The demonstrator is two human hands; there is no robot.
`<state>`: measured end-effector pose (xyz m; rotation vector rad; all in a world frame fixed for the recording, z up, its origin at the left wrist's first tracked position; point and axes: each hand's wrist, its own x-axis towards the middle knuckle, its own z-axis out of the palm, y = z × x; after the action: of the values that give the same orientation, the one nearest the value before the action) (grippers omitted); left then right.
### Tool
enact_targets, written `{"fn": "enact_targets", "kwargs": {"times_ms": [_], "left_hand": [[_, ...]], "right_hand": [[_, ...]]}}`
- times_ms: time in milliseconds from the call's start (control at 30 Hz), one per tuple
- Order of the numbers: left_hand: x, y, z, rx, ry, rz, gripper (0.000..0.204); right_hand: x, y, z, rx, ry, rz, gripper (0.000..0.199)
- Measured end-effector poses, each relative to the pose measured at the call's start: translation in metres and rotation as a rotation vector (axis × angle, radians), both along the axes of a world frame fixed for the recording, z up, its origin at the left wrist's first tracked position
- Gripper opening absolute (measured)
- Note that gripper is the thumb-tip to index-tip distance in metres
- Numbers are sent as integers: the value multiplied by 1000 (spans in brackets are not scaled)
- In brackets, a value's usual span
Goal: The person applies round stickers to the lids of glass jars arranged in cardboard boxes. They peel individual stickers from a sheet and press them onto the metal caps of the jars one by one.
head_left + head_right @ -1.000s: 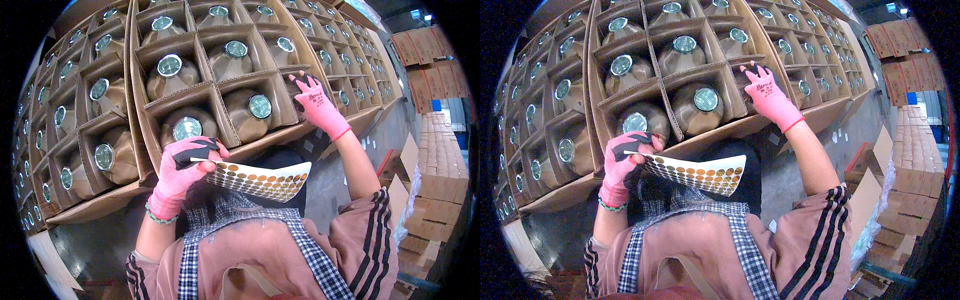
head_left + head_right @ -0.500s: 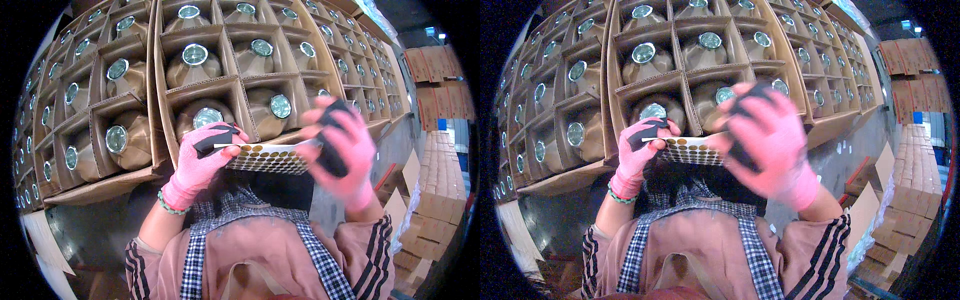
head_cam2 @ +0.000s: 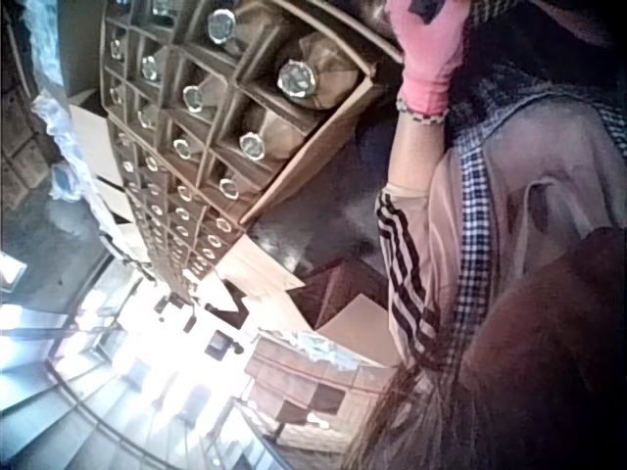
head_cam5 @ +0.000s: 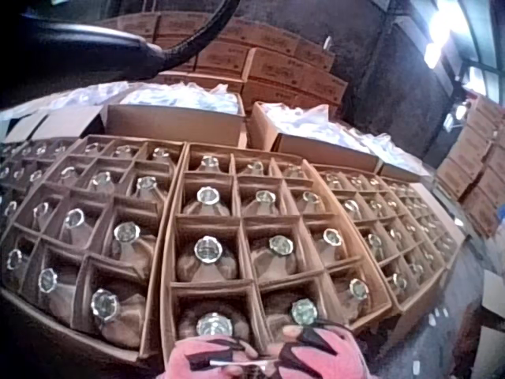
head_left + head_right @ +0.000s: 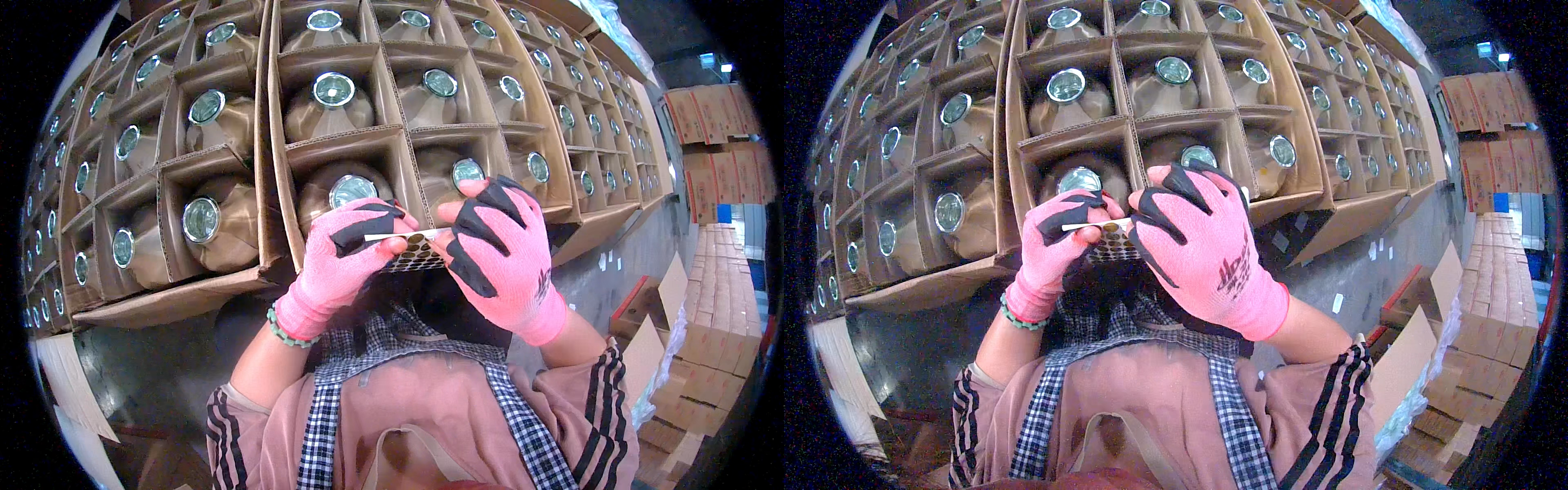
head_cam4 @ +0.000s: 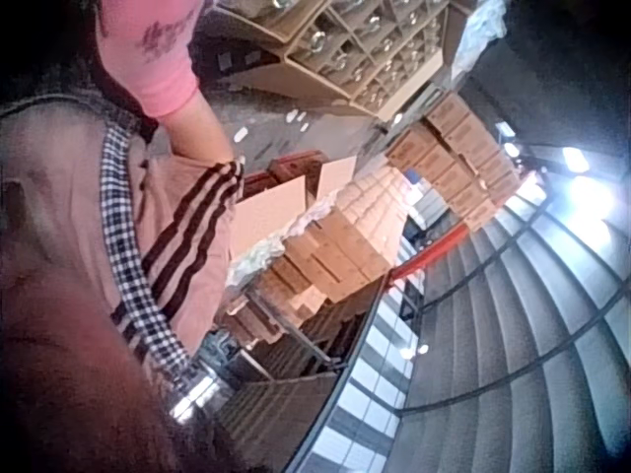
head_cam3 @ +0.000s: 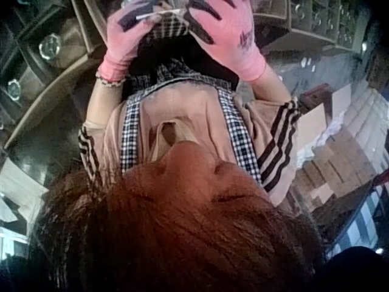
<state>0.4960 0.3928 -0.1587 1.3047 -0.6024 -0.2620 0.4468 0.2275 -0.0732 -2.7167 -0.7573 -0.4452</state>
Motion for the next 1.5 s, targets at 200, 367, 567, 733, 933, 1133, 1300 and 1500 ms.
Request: {"fn": "enact_targets", "kwargs": {"times_ms": [200, 367, 567, 733, 933, 1133, 1300, 1500], "left_hand": [[1, 1, 1, -90, 94, -138, 16], [3, -1, -2, -91, -114, -598, 13], [4, -2, -4, -124, -88, -594, 13], [-1, -4, -7, -137, -40, -529, 23], [-3, -5, -7, -105, 18, -429, 21], [-3, -2, 1, -54, 156, -110, 29], [-4, -3, -3, -33, 77, -85, 23], [-6, -1, -4, -23, -47, -3, 17]], "right_hand": [[2, -18, 15, 445, 329, -100, 14], [35, -58, -21, -14, 308, -200, 13], [46, -53, -71, -344, 329, -12, 12], [58, -52, -81, -490, 238, 48, 16], [55, -48, -63, -430, 180, -43, 17], [14, -22, 30, 39, 143, -121, 24], [1, -4, 24, -128, 210, -10, 29], [4, 6, 4, -77, 69, 42, 31]]}}
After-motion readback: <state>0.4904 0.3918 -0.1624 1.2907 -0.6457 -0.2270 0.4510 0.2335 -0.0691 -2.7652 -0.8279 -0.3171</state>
